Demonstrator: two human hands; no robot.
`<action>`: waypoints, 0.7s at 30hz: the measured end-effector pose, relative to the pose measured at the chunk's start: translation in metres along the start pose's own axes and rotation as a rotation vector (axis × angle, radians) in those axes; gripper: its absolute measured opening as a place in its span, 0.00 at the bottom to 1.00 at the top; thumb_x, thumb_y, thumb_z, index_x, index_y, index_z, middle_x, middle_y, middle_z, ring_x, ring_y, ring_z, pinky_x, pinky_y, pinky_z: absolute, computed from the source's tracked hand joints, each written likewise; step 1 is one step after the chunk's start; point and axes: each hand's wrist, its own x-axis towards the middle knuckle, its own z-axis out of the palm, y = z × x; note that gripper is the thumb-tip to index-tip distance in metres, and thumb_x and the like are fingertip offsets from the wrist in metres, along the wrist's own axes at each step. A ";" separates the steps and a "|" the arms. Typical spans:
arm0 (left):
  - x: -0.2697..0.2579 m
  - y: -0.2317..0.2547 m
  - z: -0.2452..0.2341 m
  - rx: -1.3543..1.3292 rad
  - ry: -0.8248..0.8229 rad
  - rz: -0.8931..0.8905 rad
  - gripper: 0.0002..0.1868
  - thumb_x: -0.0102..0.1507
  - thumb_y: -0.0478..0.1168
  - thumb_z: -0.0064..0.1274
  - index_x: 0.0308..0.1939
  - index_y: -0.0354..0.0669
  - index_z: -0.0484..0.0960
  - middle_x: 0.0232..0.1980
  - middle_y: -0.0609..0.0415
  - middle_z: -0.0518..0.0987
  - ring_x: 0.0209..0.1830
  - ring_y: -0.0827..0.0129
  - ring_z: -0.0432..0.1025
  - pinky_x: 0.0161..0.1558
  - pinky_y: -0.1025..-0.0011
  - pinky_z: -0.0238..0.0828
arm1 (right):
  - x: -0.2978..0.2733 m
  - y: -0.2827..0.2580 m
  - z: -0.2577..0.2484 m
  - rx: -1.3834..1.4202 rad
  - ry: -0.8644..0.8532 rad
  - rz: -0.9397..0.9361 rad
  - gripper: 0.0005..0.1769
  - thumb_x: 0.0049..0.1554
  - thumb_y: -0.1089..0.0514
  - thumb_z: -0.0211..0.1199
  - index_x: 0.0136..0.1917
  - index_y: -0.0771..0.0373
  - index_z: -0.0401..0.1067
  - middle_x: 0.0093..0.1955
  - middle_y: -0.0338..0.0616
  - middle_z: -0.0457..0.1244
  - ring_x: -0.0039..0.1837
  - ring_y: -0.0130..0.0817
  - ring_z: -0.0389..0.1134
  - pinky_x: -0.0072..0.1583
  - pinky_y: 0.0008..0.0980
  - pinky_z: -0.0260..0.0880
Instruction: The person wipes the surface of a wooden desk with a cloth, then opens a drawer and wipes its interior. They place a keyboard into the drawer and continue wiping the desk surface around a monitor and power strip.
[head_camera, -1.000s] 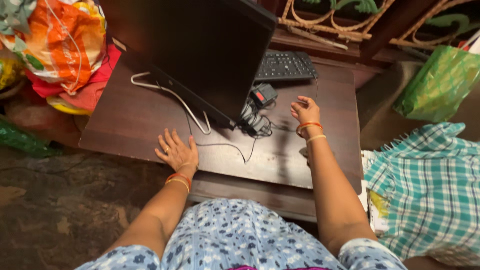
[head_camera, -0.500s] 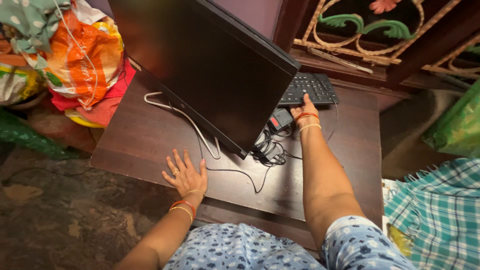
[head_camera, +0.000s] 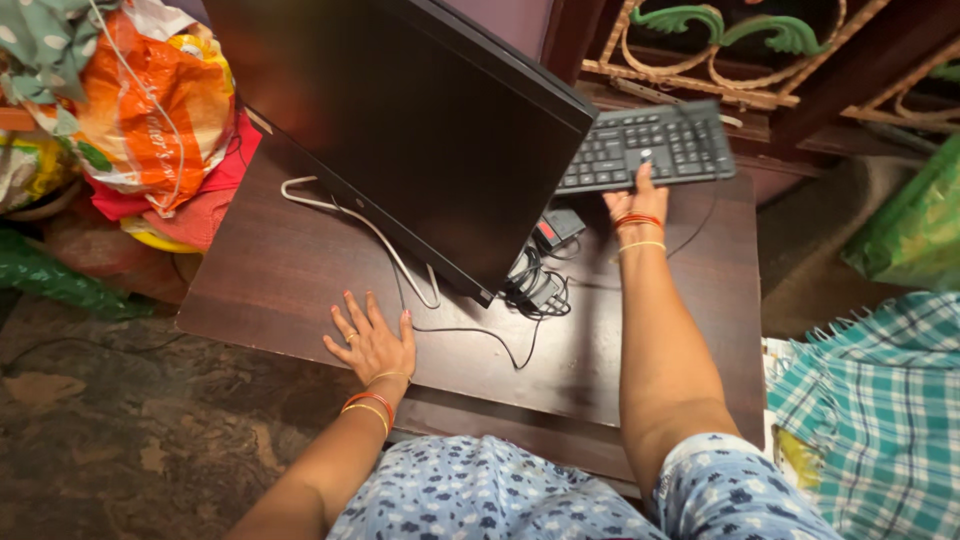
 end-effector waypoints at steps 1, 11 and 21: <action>0.000 0.000 0.001 -0.005 0.007 0.000 0.42 0.64 0.66 0.42 0.77 0.50 0.60 0.84 0.47 0.46 0.82 0.47 0.38 0.71 0.33 0.31 | -0.005 -0.014 -0.002 0.009 0.007 -0.033 0.22 0.64 0.58 0.61 0.68 0.64 0.59 0.62 0.59 0.64 0.61 0.61 0.71 0.61 0.70 0.76; -0.001 -0.004 0.004 -0.101 0.022 0.031 0.46 0.62 0.68 0.46 0.77 0.47 0.60 0.83 0.46 0.46 0.83 0.45 0.35 0.72 0.32 0.28 | -0.087 -0.173 -0.091 0.017 -0.042 -0.436 0.27 0.65 0.61 0.65 0.72 0.54 0.57 0.70 0.56 0.62 0.68 0.62 0.70 0.65 0.73 0.72; -0.005 -0.010 0.002 -0.152 0.050 0.114 0.50 0.61 0.71 0.48 0.77 0.43 0.61 0.83 0.41 0.46 0.82 0.40 0.35 0.70 0.29 0.27 | -0.294 -0.257 -0.194 0.153 0.163 -0.489 0.28 0.67 0.57 0.63 0.76 0.59 0.59 0.76 0.57 0.62 0.76 0.62 0.67 0.73 0.70 0.66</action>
